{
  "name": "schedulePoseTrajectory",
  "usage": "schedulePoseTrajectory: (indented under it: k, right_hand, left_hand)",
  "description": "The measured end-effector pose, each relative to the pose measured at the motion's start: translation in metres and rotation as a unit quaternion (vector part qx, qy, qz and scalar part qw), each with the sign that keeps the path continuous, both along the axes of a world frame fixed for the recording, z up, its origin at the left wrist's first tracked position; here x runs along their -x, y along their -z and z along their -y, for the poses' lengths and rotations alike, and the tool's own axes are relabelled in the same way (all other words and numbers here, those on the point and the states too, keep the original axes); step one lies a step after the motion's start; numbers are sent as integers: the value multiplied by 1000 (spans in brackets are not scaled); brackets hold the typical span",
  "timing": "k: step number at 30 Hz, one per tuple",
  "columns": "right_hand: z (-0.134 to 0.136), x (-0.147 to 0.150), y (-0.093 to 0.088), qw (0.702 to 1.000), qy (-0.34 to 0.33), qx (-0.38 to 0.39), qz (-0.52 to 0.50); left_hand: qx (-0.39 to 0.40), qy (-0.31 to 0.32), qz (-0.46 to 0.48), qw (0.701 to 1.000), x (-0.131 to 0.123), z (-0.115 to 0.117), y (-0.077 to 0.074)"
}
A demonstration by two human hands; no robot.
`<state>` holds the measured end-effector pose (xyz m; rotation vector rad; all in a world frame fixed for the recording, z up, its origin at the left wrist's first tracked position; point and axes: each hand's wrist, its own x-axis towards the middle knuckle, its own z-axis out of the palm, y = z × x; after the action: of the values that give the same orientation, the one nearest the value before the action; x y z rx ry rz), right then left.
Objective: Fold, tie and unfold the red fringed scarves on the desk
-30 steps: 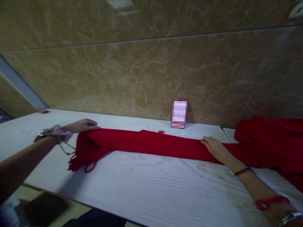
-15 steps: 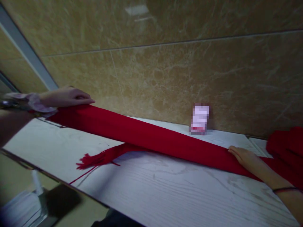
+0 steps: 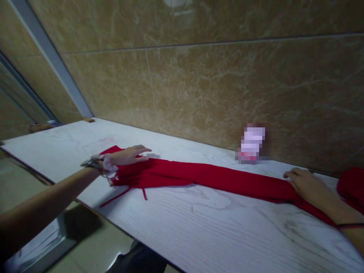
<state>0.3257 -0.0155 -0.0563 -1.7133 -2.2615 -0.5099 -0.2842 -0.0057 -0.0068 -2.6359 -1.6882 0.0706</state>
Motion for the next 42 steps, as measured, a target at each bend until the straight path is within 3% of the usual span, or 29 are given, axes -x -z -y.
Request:
schedulePoseTrajectory:
  k: [3, 6, 9, 13, 17, 21, 26, 29, 34, 42]
  right_hand:
    - [4, 66, -9, 991, -114, 57, -23]
    - [18, 131, -7, 965, -225, 129, -28]
    - [30, 159, 3, 955, -252, 159, -13]
    - [32, 156, 8, 955, -242, 165, -36]
    - [28, 150, -1, 946, -244, 191, -92]
    - [30, 145, -1, 943, -249, 168, -145]
    - [45, 143, 6, 935, -292, 176, -100]
    - [56, 138, 7, 946, -277, 145, -81]
    - [74, 130, 11, 979, -144, 84, -121]
    - [74, 177, 18, 989, -37, 63, -129]
  left_hand:
    - [4, 82, -4, 997, -24, 30, 14]
    - [-28, 152, -28, 988, -35, 50, 19]
    - [-87, 187, -63, 976, -34, 55, 20]
    - [-179, 170, -94, 964, -42, 48, 28]
    - [-263, 167, -45, 949, -47, 35, 38]
    - [-282, 146, -54, 947, -13, 28, 27]
    - [-204, 21, -112, 972, 44, 33, 14]
    - [-147, 6, -81, 986, 59, 36, 15]
    - [-146, 35, -84, 985, 51, 35, 15]
    - [-63, 34, -32, 997, 20, 32, 19]
